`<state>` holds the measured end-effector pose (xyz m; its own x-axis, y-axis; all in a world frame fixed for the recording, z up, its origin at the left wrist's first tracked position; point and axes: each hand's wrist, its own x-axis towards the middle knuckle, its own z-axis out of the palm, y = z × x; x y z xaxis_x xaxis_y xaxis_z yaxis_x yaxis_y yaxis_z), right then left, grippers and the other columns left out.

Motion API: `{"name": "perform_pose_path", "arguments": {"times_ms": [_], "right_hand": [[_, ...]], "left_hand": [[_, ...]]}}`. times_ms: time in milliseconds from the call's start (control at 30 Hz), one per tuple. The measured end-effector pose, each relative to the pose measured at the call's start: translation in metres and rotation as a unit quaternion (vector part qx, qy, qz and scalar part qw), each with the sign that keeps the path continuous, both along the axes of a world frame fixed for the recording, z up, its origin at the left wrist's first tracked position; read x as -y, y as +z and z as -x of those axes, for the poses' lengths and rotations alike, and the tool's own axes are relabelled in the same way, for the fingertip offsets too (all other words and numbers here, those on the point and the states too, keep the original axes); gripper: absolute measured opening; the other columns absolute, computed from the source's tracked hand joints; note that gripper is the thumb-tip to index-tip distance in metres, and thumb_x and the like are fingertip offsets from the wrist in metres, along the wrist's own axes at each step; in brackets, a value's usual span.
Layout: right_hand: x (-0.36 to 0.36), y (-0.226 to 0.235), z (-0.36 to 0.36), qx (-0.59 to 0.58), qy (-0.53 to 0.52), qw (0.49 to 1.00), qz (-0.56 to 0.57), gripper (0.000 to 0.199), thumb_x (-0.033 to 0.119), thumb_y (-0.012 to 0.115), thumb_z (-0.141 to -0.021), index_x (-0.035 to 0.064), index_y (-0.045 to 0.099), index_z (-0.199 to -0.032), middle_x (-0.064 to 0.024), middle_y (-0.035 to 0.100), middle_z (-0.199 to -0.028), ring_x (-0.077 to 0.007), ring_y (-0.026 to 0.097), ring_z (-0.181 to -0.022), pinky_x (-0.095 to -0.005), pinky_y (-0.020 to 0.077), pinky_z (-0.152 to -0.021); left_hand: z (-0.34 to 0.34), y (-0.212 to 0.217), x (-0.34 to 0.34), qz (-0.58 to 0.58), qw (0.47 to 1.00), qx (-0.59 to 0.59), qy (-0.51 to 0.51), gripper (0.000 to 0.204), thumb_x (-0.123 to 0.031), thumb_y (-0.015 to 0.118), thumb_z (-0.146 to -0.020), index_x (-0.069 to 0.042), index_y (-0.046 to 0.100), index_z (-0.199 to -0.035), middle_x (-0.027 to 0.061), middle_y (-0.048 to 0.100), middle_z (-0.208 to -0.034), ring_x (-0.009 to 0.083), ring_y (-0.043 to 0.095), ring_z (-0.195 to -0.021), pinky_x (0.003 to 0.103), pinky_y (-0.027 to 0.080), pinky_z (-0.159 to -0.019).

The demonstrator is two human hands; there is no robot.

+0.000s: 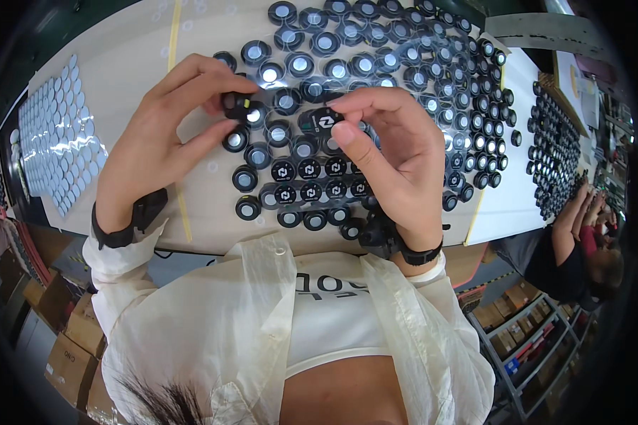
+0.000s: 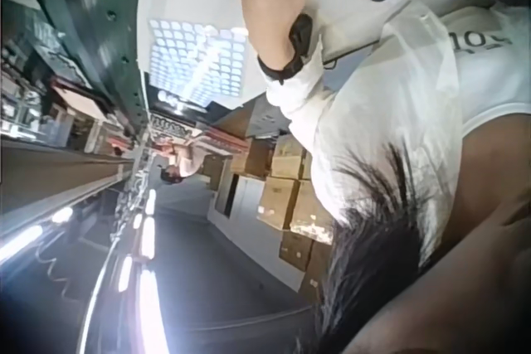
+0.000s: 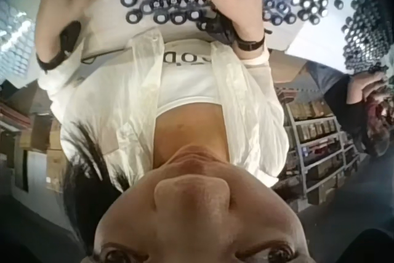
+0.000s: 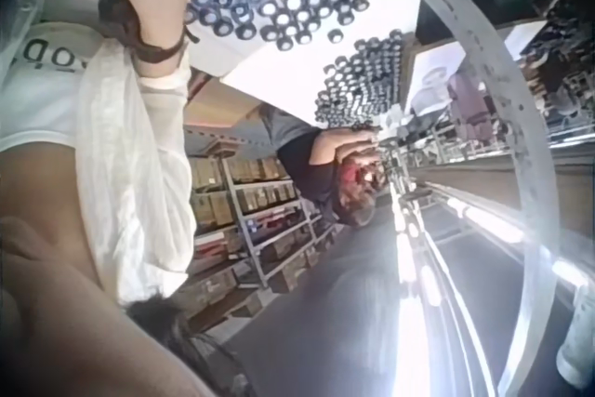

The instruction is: Inspect small circular electronic components one by one from a large array on a workbench.

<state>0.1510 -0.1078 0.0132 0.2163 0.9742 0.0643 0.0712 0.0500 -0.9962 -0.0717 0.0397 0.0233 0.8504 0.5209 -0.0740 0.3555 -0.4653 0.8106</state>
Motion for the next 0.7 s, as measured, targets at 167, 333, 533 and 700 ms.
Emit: {"name": "perform_pose_path", "arguments": {"times_ms": [167, 333, 533, 700], "right_hand": [[0.0, 0.0, 0.005, -0.118, -0.032, 0.992, -0.006, 0.02, 0.0, 0.067, -0.093, -0.002, 0.062, -0.112, -0.0066, 0.065, -0.108, -0.0122, 0.059, -0.097, -0.0281, 0.0476, -0.092], [-0.002, -0.003, 0.008, -0.116, -0.063, 0.991, 0.002, 0.02, 0.0, 0.066, -0.093, -0.0026, 0.06, -0.112, -0.0067, 0.065, -0.108, -0.0124, 0.06, -0.099, -0.0294, 0.048, -0.092], [-0.003, -0.009, 0.006, -0.137, -0.066, 0.988, 0.011, 0.022, -0.001, 0.066, -0.093, -0.0028, 0.06, -0.114, -0.0065, 0.066, -0.105, -0.011, 0.062, -0.095, -0.0282, 0.0497, -0.09], [-0.003, -0.008, 0.008, -0.153, -0.068, 0.986, 0.002, 0.022, -0.001, 0.068, -0.092, -0.0038, 0.061, -0.113, -0.0069, 0.067, -0.102, -0.0108, 0.063, -0.093, -0.0276, 0.0511, -0.089]], "left_hand": [[-0.028, -0.017, 0.011, 0.186, 0.968, 0.167, 0.033, 0.034, 0.01, 0.07, -0.078, 0.0, 0.059, -0.109, 0.0127, 0.061, -0.121, 0.0208, 0.063, -0.11, 0.035, 0.052, -0.094], [-0.049, -0.025, 0.015, 0.245, 0.949, 0.19, 0.055, 0.037, 0.011, 0.072, -0.076, 0.0, 0.057, -0.108, 0.0133, 0.06, -0.124, 0.0187, 0.066, -0.107, 0.032, 0.054, -0.092], [-0.057, -0.014, 0.023, 0.134, 0.982, 0.106, 0.077, 0.048, 0.005, 0.083, -0.072, 0.002, 0.063, -0.115, 0.0102, 0.061, -0.122, 0.0156, 0.065, -0.104, 0.029, 0.054, -0.086], [-0.059, -0.024, 0.029, 0.162, 0.965, 0.197, 0.062, 0.049, 0.005, 0.083, -0.073, 0.002, 0.065, -0.119, 0.0094, 0.061, -0.122, 0.0171, 0.064, -0.106, 0.029, 0.054, -0.088]]}}
